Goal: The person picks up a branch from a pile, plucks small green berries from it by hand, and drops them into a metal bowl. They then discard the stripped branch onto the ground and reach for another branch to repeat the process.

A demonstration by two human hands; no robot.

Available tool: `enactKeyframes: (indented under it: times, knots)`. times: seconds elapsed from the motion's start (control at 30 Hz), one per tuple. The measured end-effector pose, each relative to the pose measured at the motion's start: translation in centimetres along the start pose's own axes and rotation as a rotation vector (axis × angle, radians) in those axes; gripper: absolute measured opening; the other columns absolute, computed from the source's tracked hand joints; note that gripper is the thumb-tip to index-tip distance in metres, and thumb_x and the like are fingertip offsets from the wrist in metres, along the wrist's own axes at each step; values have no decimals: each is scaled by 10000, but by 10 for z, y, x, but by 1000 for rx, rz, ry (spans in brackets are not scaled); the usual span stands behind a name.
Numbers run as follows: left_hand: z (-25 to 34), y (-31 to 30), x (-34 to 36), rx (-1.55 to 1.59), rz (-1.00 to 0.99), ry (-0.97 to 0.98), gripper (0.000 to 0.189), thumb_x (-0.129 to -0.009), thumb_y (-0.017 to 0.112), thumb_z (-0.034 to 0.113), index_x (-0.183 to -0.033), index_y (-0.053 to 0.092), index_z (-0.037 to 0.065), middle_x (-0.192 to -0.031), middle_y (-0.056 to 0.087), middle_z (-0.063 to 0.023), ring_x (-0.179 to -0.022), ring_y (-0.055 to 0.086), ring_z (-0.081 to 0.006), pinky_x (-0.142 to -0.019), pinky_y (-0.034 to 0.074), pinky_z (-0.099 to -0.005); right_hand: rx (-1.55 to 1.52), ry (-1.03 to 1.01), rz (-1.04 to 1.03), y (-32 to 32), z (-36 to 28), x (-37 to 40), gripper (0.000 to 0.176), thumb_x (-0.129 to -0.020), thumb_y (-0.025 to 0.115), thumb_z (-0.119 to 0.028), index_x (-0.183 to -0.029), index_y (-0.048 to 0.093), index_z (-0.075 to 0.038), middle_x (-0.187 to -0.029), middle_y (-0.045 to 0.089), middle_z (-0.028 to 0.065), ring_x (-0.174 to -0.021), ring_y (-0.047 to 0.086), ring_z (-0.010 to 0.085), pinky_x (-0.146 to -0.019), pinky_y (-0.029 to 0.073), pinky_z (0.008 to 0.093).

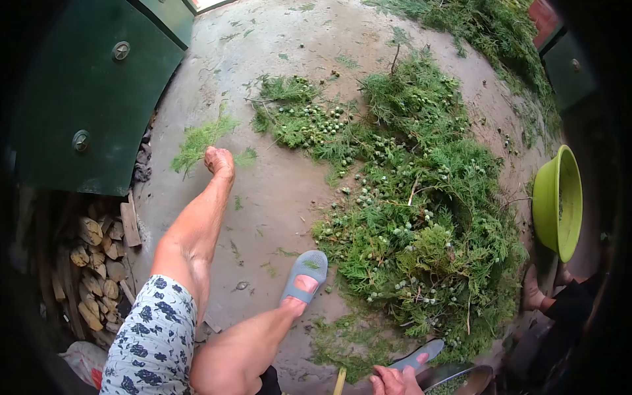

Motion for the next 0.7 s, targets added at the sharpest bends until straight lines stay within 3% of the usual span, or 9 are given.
enactKeyframes:
  times: [0.13, 0.2, 0.27, 0.37, 0.5, 0.57, 0.6, 0.63, 0.7]
  knots:
    - [-13, 48, -3, 6, -156, -195, 84, -715, 543, 61, -744, 554, -17, -676, 589, -178, -632, 588, -311, -570, 446, -394, 17, 114, -51, 3, 19, -16, 254, -823, 528, -128, -1026, 590, 12, -1000, 595, 192, -952, 523, 360, -856, 399, 385]
    - [-25, 87, -4, 265, -167, -359, 95, -728, 534, 61, -771, 583, -7, -639, 582, -151, -607, 594, -284, -539, 454, -389, 29, 144, -71, 4, 27, -23, 251, -823, 527, -126, -1024, 592, 10, -999, 596, 191, -953, 528, 354, -859, 401, 379]
    - [-84, 200, -39, 312, -322, -7, 123, -768, 500, 53, -846, 560, -20, -728, 590, -149, -590, 598, -267, -467, 481, -360, 13, 211, -82, 2, 33, -29, 253, -821, 531, -123, -1027, 591, 9, -1000, 600, 188, -956, 544, 336, -860, 410, 364]
    - [54, 74, 53, 356, -527, -136, 120, -812, 459, 60, -879, 492, -35, -846, 573, -152, -613, 601, -256, -403, 501, -336, 36, 229, -57, 1, 48, -32, 257, -820, 540, -126, -1030, 590, 13, -997, 602, 186, -953, 557, 322, -855, 418, 353]
    - [67, 90, 74, 226, -665, -196, 166, -839, 435, 75, -964, 458, -32, -954, 548, -167, -649, 605, -258, -387, 523, -329, -21, 295, -54, -5, 43, -32, 260, -820, 547, -132, -1031, 591, 13, -997, 603, 186, -952, 559, 324, -852, 420, 354]
    - [60, 88, 68, 597, -490, -524, 190, -840, 432, 63, -1007, 478, -16, -933, 556, -167, -668, 609, -262, -413, 540, -338, -55, 298, -34, -8, 38, -34, 249, -822, 548, -130, -1025, 597, 6, -993, 603, 182, -966, 548, 340, -868, 409, 371]
    - [64, 81, 69, 895, -432, -772, 335, -822, 413, 12, -1149, 477, 53, -999, 544, -171, -711, 613, -286, -439, 556, -367, -57, 299, -32, -11, 39, -34, 249, -822, 548, -130, -1025, 597, 6, -993, 603, 182, -966, 548, 340, -868, 409, 371]
    - [58, 85, 68, 895, -436, -769, 335, -822, 413, 12, -1149, 477, 53, -999, 544, -171, -711, 613, -286, -439, 556, -367, -45, 272, -67, -11, 38, -34, 242, -824, 546, -128, -1019, 599, 4, -991, 602, 181, -970, 541, 349, -877, 401, 379]
    - [63, 99, 62, 417, -682, -68, 535, -775, 415, -44, -1272, 418, 154, -1112, 494, -182, -805, 602, -329, -468, 565, -382, -40, 244, -96, -12, 37, -37, 234, -826, 545, -125, -1014, 601, 2, -989, 601, 180, -975, 534, 358, -886, 393, 388]
Point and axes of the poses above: each hand's wrist, its own x-axis away from the middle knuckle, its own y-axis out of the palm, z = x × y, the point moved 4 cm from there along -x, towards the middle knuckle
